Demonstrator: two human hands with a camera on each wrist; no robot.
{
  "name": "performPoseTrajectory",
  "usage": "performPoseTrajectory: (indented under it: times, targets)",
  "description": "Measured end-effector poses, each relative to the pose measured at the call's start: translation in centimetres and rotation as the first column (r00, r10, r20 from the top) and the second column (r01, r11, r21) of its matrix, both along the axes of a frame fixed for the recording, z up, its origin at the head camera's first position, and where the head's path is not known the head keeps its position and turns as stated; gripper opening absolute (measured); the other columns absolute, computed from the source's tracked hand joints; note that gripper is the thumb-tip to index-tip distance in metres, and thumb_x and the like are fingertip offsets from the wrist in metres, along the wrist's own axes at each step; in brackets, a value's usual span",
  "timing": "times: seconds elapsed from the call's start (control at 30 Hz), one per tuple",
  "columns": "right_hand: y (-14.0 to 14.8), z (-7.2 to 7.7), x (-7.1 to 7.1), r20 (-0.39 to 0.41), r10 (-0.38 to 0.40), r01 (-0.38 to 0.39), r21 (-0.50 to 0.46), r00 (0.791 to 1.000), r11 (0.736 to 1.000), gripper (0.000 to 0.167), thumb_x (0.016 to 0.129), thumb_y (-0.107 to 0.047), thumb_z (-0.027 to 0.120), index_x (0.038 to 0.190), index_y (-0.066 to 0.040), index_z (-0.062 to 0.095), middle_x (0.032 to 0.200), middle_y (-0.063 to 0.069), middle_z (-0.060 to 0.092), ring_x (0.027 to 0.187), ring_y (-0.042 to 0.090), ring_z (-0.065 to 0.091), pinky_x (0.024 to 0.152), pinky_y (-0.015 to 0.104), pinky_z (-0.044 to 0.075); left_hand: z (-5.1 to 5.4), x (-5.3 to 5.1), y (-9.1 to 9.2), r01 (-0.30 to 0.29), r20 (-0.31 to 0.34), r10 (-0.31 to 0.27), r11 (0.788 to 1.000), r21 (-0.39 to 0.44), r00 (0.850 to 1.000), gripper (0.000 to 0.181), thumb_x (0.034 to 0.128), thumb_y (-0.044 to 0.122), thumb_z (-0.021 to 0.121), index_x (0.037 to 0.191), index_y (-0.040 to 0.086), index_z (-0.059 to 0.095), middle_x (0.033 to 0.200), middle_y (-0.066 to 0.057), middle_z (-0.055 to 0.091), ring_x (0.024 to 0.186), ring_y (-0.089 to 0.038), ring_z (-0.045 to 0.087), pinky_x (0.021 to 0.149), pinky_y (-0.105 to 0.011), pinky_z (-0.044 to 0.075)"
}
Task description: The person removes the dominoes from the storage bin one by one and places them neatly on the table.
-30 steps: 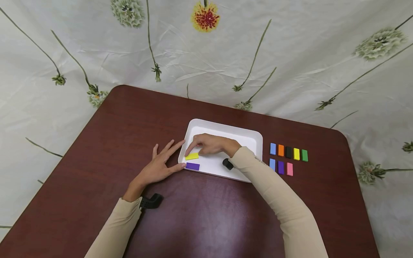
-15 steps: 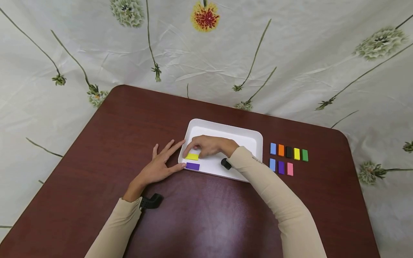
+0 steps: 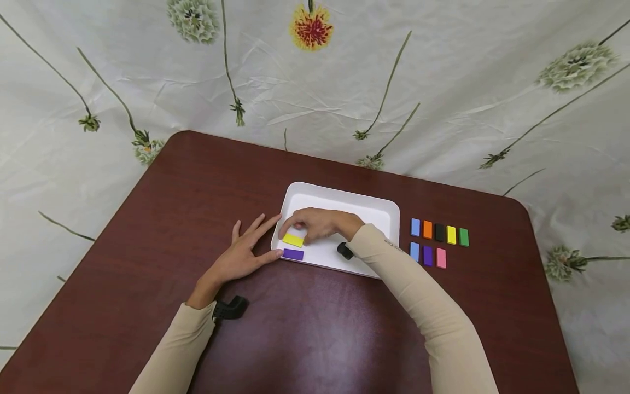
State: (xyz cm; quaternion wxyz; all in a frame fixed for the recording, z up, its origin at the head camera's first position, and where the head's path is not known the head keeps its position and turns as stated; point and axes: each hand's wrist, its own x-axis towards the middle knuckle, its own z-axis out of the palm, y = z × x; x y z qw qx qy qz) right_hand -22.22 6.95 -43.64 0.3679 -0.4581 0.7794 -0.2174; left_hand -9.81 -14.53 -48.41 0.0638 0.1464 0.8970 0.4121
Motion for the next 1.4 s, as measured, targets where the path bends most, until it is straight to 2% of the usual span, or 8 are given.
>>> performPoseTrajectory:
  times: [0.47, 0.93, 1.1, 1.3, 1.4]
  targets:
    - [0.4, 0.3, 0.1, 0.004, -0.021, 0.021, 0.011, 1.000, 1.000, 0.051, 0.081, 0.009, 0.068, 0.126, -0.015, 0.067, 0.095, 0.001, 0.044, 0.098, 0.016, 0.042, 0.092, 0.028, 0.036, 0.3, -0.1, 0.2, 0.005, -0.001, -0.005, 1.000, 0.007, 1.000, 0.080, 0.0922, 0.044, 0.070, 0.159, 0.031, 0.029, 0.159, -0.005, 0.040, 0.156, -0.031, 0.015, 0.116, -0.064, -0.015]
    - [1.2, 0.5, 0.2, -0.015, -0.035, 0.035, -0.014, 0.999, 0.999, 0.047, 0.082, 0.005, 0.071, 0.125, -0.015, 0.067, 0.092, -0.001, 0.043, 0.097, 0.015, 0.043, 0.090, 0.028, 0.035, -0.1, -0.1, 0.1, -0.005, -0.011, 0.005, 1.000, 0.001, 1.000, 0.080, 0.0922, 0.045, 0.070, 0.159, 0.032, 0.028, 0.159, -0.002, 0.040, 0.155, -0.031, 0.015, 0.116, -0.065, -0.014]
    - [2.1, 1.1, 0.1, -0.008, -0.064, 0.063, -0.032, 0.998, 0.997, 0.047, 0.082, 0.006, 0.070, 0.124, -0.015, 0.067, 0.089, 0.000, 0.042, 0.094, 0.015, 0.042, 0.087, 0.027, 0.035, 0.0, -0.1, 0.1, -0.009, -0.010, 0.009, 1.000, 0.003, 1.000, 0.080, 0.0922, 0.044, 0.070, 0.159, 0.032, 0.028, 0.159, -0.002, 0.040, 0.155, -0.030, 0.015, 0.116, -0.065, -0.015]
    - [3.7, 1.8, -0.1, -0.004, -0.109, 0.109, -0.054, 0.994, 0.993, 0.048, 0.082, 0.006, 0.071, 0.125, -0.014, 0.067, 0.096, 0.001, 0.050, 0.096, 0.016, 0.042, 0.089, 0.028, 0.036, 0.0, -0.1, 0.0, -0.013, -0.009, 0.013, 1.000, -0.003, 1.000, 0.080, 0.0920, 0.044, 0.070, 0.159, 0.032, 0.028, 0.159, -0.002, 0.041, 0.155, -0.031, 0.016, 0.116, -0.065, -0.015]
    - [4.5, 2.0, -0.3, -0.002, -0.127, 0.127, -0.047, 0.992, 0.991, 0.048, 0.083, 0.007, 0.071, 0.125, -0.015, 0.066, 0.087, 0.002, 0.042, 0.090, 0.015, 0.040, 0.083, 0.028, 0.035, 0.0, 0.0, 0.0, -0.010, -0.008, 0.010, 1.000, -0.005, 1.000, 0.080, 0.0922, 0.045, 0.070, 0.159, 0.032, 0.028, 0.159, -0.003, 0.041, 0.155, -0.031, 0.016, 0.116, -0.065, -0.015]
